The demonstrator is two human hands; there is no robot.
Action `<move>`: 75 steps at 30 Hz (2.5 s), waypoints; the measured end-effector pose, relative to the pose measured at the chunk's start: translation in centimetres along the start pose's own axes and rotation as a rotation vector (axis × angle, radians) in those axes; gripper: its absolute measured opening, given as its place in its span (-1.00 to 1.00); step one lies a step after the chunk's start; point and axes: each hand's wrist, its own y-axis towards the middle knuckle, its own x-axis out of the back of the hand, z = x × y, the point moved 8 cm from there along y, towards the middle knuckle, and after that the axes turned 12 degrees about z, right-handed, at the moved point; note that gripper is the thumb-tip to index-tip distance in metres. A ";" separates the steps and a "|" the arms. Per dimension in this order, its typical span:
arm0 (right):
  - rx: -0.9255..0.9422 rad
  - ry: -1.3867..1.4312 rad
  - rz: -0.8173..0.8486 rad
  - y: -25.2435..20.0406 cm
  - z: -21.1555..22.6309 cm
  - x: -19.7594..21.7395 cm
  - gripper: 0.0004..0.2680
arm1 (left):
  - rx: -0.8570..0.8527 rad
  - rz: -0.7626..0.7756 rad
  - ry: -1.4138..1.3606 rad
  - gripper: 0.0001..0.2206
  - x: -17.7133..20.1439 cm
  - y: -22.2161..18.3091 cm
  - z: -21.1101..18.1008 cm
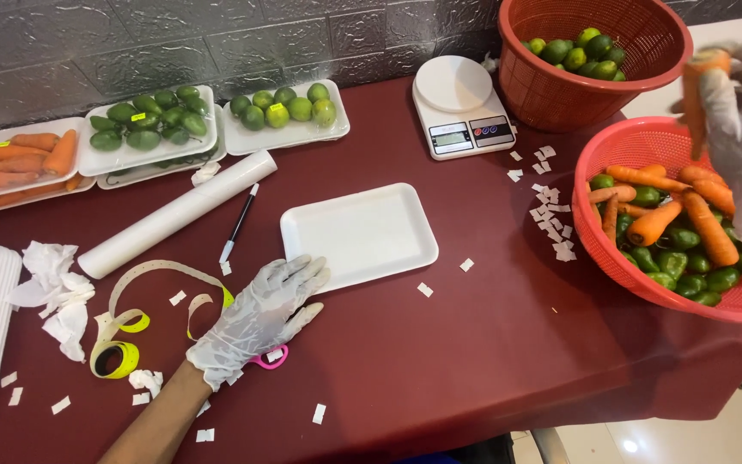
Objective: The person is weighing and arranging limes and carrots on foam trays using a digital scale.
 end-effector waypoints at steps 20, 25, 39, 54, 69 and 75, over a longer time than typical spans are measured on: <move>0.035 0.079 0.570 2.8 13.0 -33.8 -0.63 | 0.014 -0.122 -0.179 -0.65 -1.0 -0.6 0.3; 0.074 0.040 0.627 3.6 12.8 -36.4 -0.66 | -0.005 -0.134 -0.152 -0.66 -0.5 -0.5 0.2; 0.050 -0.049 0.692 3.2 11.9 -35.8 -0.49 | -0.007 -0.111 -0.114 -0.63 -1.9 -0.5 0.0; 0.080 -0.322 0.511 -1.0 9.9 -22.2 -0.69 | 0.009 -0.118 -0.213 -0.60 0.2 -0.2 0.4; -0.831 -0.945 0.990 -7.9 -5.1 -4.3 -0.44 | 0.006 0.010 0.127 -0.59 -0.1 0.1 -0.2; -0.405 -0.938 0.794 -8.0 -6.9 -6.5 -0.93 | 0.006 -0.026 0.092 -0.62 0.9 0.3 -0.3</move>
